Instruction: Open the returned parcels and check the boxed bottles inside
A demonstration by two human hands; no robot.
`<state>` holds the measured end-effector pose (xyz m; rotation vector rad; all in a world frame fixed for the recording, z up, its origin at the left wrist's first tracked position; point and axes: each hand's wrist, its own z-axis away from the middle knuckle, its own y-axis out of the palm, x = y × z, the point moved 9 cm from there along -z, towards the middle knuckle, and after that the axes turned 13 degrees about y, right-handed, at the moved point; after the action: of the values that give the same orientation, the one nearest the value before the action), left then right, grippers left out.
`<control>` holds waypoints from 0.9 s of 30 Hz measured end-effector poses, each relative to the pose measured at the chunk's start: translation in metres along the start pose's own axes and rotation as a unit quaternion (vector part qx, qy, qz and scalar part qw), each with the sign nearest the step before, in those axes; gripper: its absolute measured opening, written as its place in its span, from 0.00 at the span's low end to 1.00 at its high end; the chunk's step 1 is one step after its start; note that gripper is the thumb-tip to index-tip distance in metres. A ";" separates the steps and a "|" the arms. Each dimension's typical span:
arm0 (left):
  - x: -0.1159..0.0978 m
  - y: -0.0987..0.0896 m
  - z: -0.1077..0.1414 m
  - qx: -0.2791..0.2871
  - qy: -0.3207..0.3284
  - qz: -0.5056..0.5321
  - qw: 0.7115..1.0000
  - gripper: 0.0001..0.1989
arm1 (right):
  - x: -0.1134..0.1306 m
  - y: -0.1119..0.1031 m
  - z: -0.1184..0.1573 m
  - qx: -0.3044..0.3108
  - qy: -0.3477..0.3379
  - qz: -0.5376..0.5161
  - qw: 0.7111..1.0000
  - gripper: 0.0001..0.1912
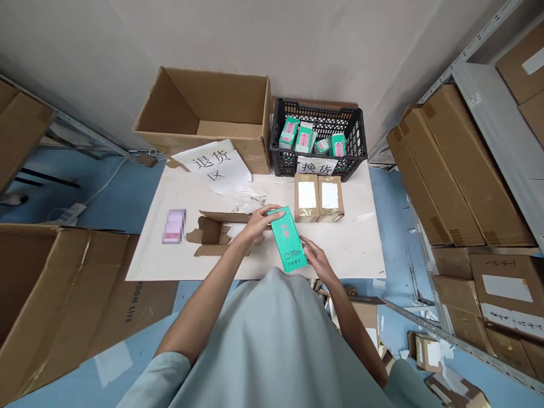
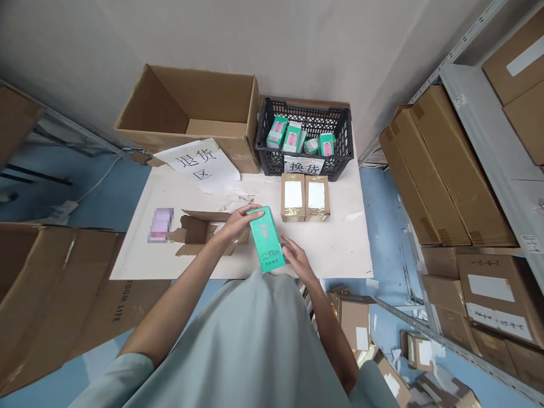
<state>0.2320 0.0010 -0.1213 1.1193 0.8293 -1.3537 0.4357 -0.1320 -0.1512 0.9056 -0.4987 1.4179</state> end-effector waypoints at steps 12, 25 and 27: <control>-0.034 0.033 -0.047 -0.025 0.108 -0.105 0.988 0.46 | 0.051 -0.003 -0.013 -0.045 -0.089 -0.002 0.995 0.39; -0.124 0.074 -0.058 0.092 0.298 -0.115 0.943 0.26 | 0.252 -0.050 -0.127 -0.245 -0.276 -0.031 0.929 0.43; -0.114 0.035 -0.058 0.080 0.276 -0.129 0.949 0.23 | 0.235 -0.040 -0.140 -0.228 -0.252 -0.015 0.940 0.40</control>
<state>0.2648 0.0878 -0.0262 1.5985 1.3257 -1.3525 0.4755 0.1267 -0.0614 0.8810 -1.1428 0.9661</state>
